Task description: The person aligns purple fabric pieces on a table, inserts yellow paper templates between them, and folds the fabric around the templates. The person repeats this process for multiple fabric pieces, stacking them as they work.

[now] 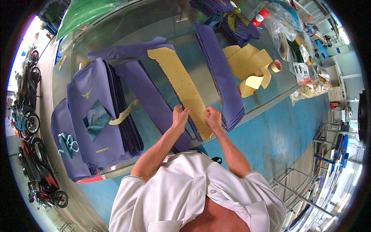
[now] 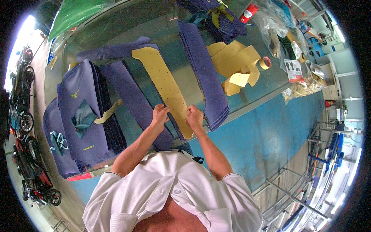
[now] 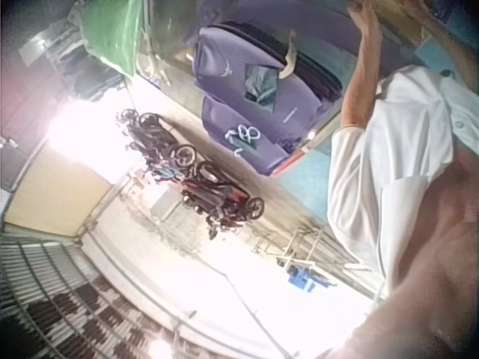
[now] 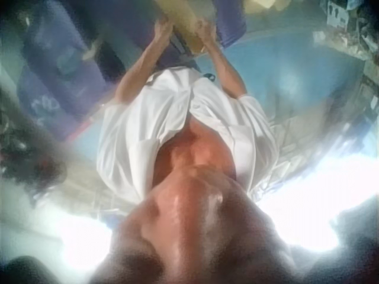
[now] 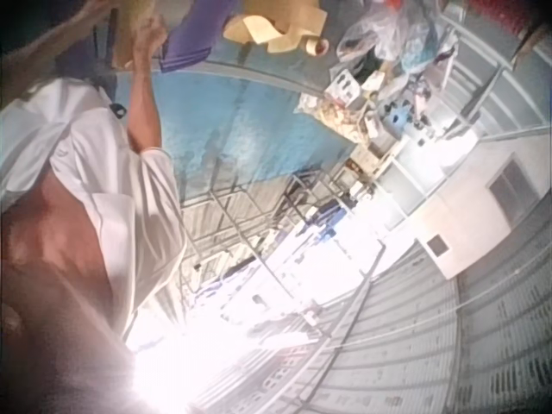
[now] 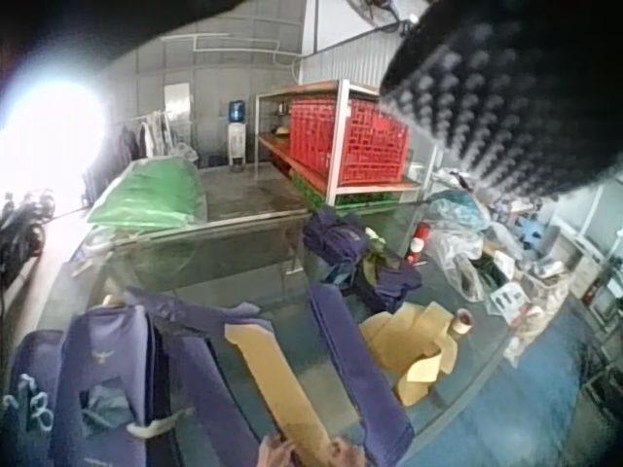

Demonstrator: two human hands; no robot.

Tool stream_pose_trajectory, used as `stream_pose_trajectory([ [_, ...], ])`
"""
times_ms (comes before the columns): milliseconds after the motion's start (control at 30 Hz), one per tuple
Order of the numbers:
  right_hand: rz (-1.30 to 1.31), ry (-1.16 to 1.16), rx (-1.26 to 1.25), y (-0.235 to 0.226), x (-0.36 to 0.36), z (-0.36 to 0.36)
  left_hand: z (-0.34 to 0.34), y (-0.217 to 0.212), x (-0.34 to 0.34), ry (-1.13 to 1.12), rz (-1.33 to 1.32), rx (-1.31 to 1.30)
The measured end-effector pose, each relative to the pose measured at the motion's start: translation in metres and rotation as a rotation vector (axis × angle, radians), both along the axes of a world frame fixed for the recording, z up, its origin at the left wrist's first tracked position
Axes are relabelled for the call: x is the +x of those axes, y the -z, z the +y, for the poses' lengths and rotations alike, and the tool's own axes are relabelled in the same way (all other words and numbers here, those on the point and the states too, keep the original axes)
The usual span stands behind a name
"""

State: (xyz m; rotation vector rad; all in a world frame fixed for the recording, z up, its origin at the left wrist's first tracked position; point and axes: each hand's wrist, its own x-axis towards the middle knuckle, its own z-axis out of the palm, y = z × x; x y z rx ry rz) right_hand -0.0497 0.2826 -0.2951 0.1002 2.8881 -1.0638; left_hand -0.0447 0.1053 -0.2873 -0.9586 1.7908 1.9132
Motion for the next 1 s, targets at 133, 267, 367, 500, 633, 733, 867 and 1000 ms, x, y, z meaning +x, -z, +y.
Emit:
stream_pose_trajectory([
  [133,0.091,-0.080,0.189,-0.025,0.000,-0.009,-0.002,0.001,0.001,0.006,-0.006,-0.011],
  [267,0.185,-0.058,0.164,-0.062,-0.007,-0.016,-0.003,0.002,0.001,-0.005,-0.016,-0.009],
  [367,0.098,-0.031,0.129,-0.100,-0.027,-0.007,-0.002,-0.017,0.000,-0.016,-0.059,0.057],
  [500,0.406,0.080,0.068,-0.138,-0.072,0.043,0.000,-0.028,-0.003,-0.007,-0.070,0.058],
  [633,0.625,0.321,-0.001,-0.159,-0.139,0.128,-0.006,-0.031,0.003,0.021,-0.053,0.055],
  [733,0.753,0.510,-0.159,-0.149,-0.203,0.215,0.003,-0.034,0.000,0.049,-0.036,0.028],
  [867,0.817,0.548,-0.097,-0.144,-0.259,0.247,-0.001,-0.012,0.003,0.048,0.003,-0.009],
  [1000,0.499,0.407,-0.049,-0.148,-0.308,0.255,0.002,0.008,0.005,0.035,0.024,-0.079],
])
